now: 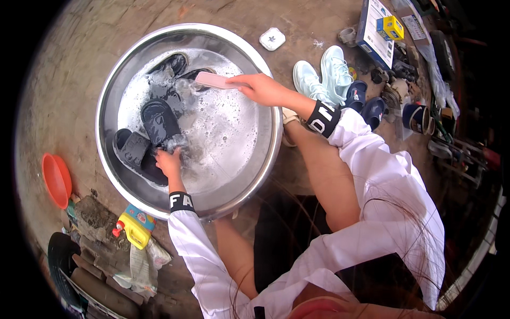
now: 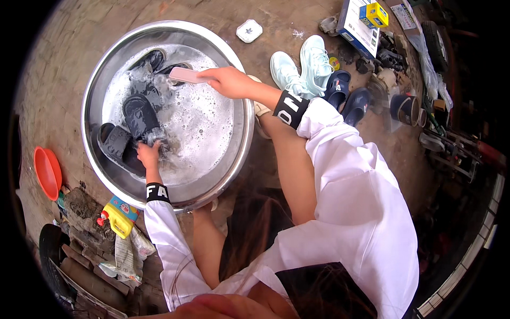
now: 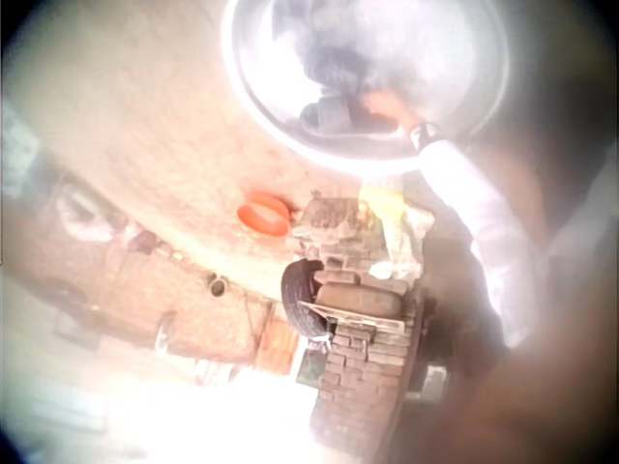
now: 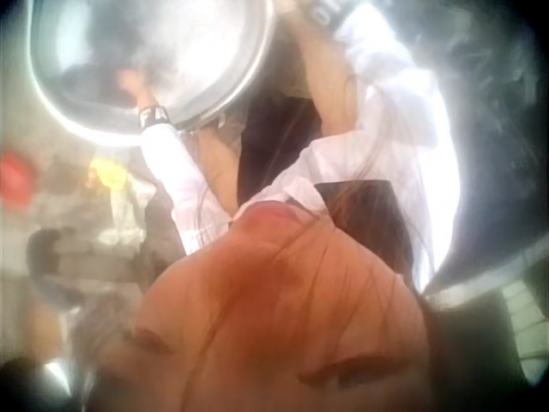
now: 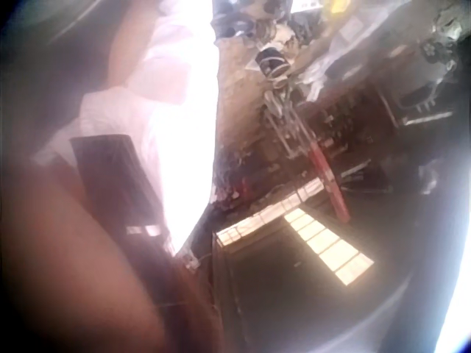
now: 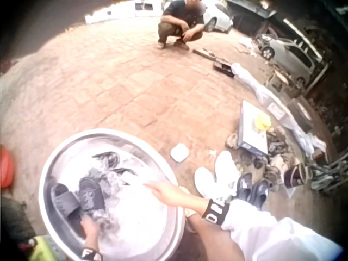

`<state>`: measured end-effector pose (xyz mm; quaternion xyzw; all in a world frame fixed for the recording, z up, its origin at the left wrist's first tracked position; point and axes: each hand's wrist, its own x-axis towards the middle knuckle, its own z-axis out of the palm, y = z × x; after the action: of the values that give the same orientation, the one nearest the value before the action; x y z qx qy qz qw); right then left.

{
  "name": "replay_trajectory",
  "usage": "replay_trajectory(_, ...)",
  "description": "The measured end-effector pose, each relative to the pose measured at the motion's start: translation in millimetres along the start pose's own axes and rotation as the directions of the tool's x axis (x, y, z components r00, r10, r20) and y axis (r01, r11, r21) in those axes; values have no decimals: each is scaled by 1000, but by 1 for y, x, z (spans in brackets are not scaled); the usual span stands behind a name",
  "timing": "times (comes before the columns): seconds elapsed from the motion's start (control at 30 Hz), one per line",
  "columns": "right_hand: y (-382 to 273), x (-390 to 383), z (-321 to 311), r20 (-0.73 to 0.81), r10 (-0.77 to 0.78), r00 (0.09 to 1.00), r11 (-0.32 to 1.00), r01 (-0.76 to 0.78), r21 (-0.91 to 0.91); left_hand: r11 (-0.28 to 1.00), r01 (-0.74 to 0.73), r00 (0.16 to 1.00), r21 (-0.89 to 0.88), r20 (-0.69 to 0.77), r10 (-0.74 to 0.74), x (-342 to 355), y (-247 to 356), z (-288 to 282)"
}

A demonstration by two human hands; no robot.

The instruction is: The person washes a pair of black slippers in a metal basin filled with soapy water. They scrub the slippers with a brush, rinse them, and place them aside. The person repeats this process for another pair of slippers.

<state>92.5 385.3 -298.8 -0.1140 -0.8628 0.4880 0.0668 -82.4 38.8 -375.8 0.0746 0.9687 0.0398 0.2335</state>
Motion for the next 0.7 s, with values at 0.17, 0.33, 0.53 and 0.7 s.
replay_trajectory(0.17, -43, 3, -58, 231, 464, 855, 620, -500, 605, 999, 27, 998, 28, 64, -29, 1, -12, -5)
replay_trajectory(0.33, 24, -22, -110, 0, 669, 743, 547, -493, 676, 996, 73, 986, 48, 145, -79, 4, 0, -12)
replay_trajectory(0.53, 120, -42, -117, -197, 631, 750, 775, -596, 210, 990, 138, 979, 18, 147, -139, 4, -3, -3)
replay_trajectory(0.7, 136, -30, -130, -138, 396, 908, 855, -419, -305, 995, 85, 990, -47, 121, -79, -4, 1, -9)
